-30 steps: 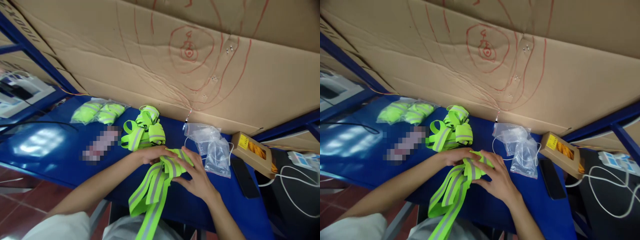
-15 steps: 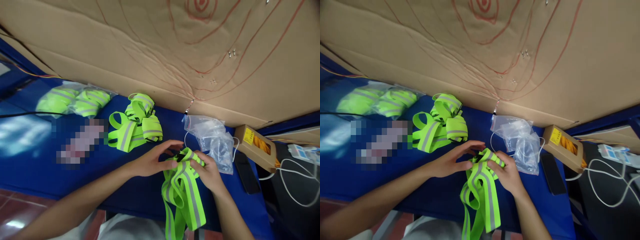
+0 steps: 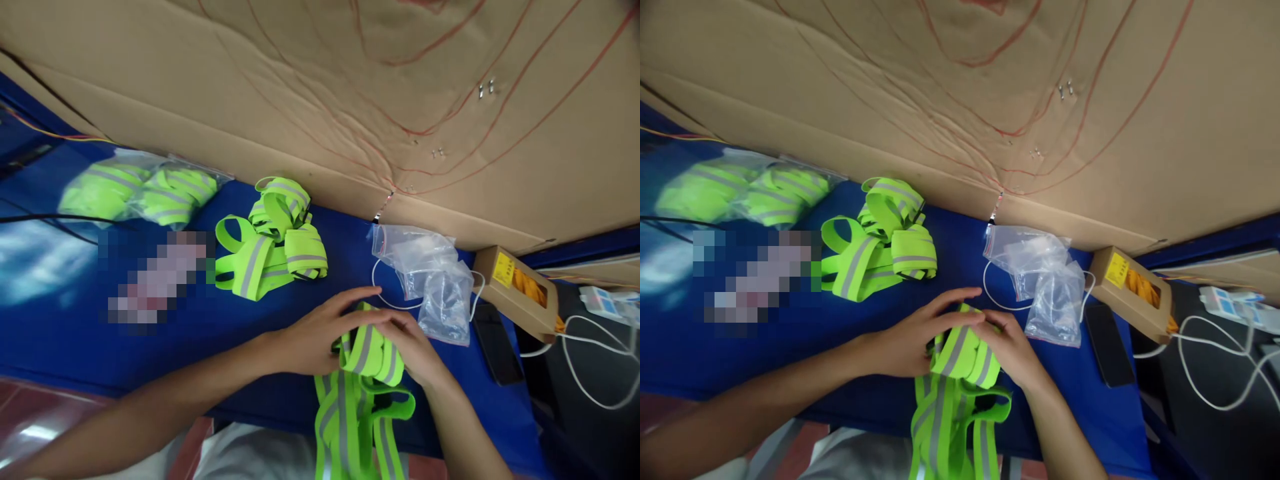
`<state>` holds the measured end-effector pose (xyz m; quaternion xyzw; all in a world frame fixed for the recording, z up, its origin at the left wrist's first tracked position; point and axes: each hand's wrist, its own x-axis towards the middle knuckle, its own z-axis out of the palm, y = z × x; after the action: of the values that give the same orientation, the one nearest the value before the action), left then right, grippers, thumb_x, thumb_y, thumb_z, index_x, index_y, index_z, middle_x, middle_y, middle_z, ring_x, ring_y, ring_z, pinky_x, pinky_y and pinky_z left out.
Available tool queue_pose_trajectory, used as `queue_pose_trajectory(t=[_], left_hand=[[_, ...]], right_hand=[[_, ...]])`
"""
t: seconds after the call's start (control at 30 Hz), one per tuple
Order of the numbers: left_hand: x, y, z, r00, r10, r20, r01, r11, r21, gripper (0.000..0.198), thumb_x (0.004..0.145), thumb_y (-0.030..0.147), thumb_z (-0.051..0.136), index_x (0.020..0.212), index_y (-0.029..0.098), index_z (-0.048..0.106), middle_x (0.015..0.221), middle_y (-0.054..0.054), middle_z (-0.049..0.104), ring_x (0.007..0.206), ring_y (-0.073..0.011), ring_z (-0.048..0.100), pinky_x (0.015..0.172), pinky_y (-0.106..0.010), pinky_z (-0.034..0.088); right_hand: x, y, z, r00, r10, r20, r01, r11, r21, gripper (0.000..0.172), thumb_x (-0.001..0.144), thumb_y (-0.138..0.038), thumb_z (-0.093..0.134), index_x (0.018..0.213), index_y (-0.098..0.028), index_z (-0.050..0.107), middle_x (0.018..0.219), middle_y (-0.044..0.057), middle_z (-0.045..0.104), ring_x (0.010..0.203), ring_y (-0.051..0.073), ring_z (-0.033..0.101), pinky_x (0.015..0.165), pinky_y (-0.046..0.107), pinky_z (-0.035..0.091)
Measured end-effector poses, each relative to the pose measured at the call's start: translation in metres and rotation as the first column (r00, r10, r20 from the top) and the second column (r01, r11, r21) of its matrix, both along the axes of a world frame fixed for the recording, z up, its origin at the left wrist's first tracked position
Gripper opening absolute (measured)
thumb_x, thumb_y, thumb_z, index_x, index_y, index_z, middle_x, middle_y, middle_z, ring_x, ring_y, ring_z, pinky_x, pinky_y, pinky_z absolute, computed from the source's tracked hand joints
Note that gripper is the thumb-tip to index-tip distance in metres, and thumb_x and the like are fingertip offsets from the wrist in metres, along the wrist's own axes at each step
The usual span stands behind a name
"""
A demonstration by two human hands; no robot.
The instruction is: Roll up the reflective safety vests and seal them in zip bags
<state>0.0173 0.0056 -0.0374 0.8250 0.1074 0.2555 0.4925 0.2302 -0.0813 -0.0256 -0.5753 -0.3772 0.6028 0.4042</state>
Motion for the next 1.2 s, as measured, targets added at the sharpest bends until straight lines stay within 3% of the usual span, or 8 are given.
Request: queue_pose_trajectory(t=[0.1, 0.3, 0.47, 0.63, 0.8, 0.93, 1.07, 1.2], left_hand=[[0.000, 0.002, -0.001, 1.000, 0.010, -0.001, -0.009, 0.999, 0.045, 0.074, 0.087, 0.016, 0.072, 0.154, 0.037, 0.050, 0.150, -0.009, 0.058, 0.138, -0.0269, 0.058, 0.118, -0.041, 0.049], [-0.004, 0.013, 0.007, 0.992, -0.105, -0.069, 0.095, 0.986, -0.138, 0.095, 0.080, 0.021, 0.084, 0.161, 0.037, 0.039, 0.161, -0.011, 0.048, 0.149, -0.0299, 0.047, 0.125, -0.048, 0.041], [-0.002, 0.014, 0.009, 0.999, 0.050, 0.016, -0.046, 0.981, -0.188, 0.058, 0.084, 0.025, 0.081, 0.139, 0.027, 0.064, 0.141, -0.010, 0.068, 0.136, -0.0304, 0.060, 0.116, -0.045, 0.047], [0.000, 0.016, 0.015, 0.899, 0.350, -0.262, -0.431, 0.809, -0.399, 0.037, 0.088, 0.051, 0.075, 0.101, 0.017, 0.072, 0.091, -0.005, 0.075, 0.084, -0.0227, 0.070, 0.075, -0.030, 0.054], [0.004, 0.018, 0.011, 0.940, 0.215, -0.265, -0.339, 0.686, -0.644, 0.042, 0.091, 0.057, 0.069, 0.096, 0.016, 0.072, 0.090, -0.003, 0.075, 0.084, -0.0223, 0.069, 0.074, -0.029, 0.053], [0.001, 0.018, 0.015, 0.947, 0.137, -0.291, -0.292, 0.744, -0.601, 0.047, 0.095, 0.060, 0.062, 0.096, 0.015, 0.074, 0.088, -0.003, 0.075, 0.082, -0.0216, 0.069, 0.072, -0.028, 0.052], [-0.004, 0.017, 0.020, 0.956, 0.091, -0.278, -0.212, 0.870, -0.445, 0.058, 0.080, 0.058, 0.082, 0.121, 0.018, 0.072, 0.109, -0.007, 0.077, 0.098, -0.0278, 0.073, 0.085, -0.034, 0.057], [-0.005, 0.020, 0.011, 0.969, 0.233, -0.083, -0.248, 0.915, -0.317, 0.108, 0.080, 0.037, 0.087, 0.167, 0.028, 0.022, 0.160, -0.014, 0.050, 0.142, -0.0317, 0.055, 0.121, -0.046, 0.043]], right_hand=[[-0.009, 0.003, -0.001, 0.999, -0.015, -0.046, 0.015, 1.000, -0.006, 0.037, 0.088, -0.054, 0.077, 0.109, -0.023, 0.078, 0.102, 0.002, 0.077, 0.094, 0.020, 0.072, 0.087, 0.030, 0.056], [-0.015, 0.004, -0.005, 0.992, -0.122, -0.024, 0.122, 0.992, -0.015, 0.044, 0.089, -0.059, 0.075, 0.120, -0.028, 0.074, 0.124, 0.004, 0.076, 0.126, 0.026, 0.067, 0.109, 0.038, 0.053], [-0.017, 0.004, 0.000, 0.960, -0.205, -0.190, 0.181, 0.974, -0.135, 0.064, 0.096, -0.073, 0.052, 0.133, -0.024, 0.068, 0.134, 0.013, 0.070, 0.103, 0.027, 0.074, 0.073, 0.036, 0.065], [-0.005, 0.001, 0.004, 0.981, -0.090, -0.170, 0.121, 0.976, 0.182, 0.079, 0.091, -0.075, 0.061, 0.155, -0.031, 0.044, 0.155, 0.016, 0.052, 0.099, 0.026, 0.072, 0.057, 0.033, 0.062], [-0.001, -0.002, 0.001, 0.984, -0.076, 0.159, 0.040, 0.975, 0.219, 0.066, 0.092, -0.047, 0.076, 0.150, -0.032, 0.047, 0.133, 0.010, 0.067, 0.090, 0.020, 0.071, 0.065, 0.030, 0.062], [-0.003, 0.002, 0.005, 0.953, -0.149, 0.263, 0.080, 0.964, 0.254, 0.039, 0.096, -0.051, 0.069, 0.126, -0.025, 0.066, 0.108, 0.006, 0.076, 0.095, 0.021, 0.071, 0.086, 0.033, 0.059], [-0.003, 0.005, 0.005, 0.967, -0.207, 0.145, 0.186, 0.972, 0.145, 0.042, 0.094, -0.060, 0.067, 0.114, -0.023, 0.072, 0.095, 0.005, 0.077, 0.083, 0.023, 0.072, 0.074, 0.032, 0.059], [0.000, 0.004, -0.003, 0.971, -0.224, 0.083, 0.218, 0.973, 0.073, 0.043, 0.093, -0.059, 0.069, 0.116, -0.023, 0.075, 0.104, 0.007, 0.080, 0.096, 0.027, 0.075, 0.085, 0.036, 0.060]])
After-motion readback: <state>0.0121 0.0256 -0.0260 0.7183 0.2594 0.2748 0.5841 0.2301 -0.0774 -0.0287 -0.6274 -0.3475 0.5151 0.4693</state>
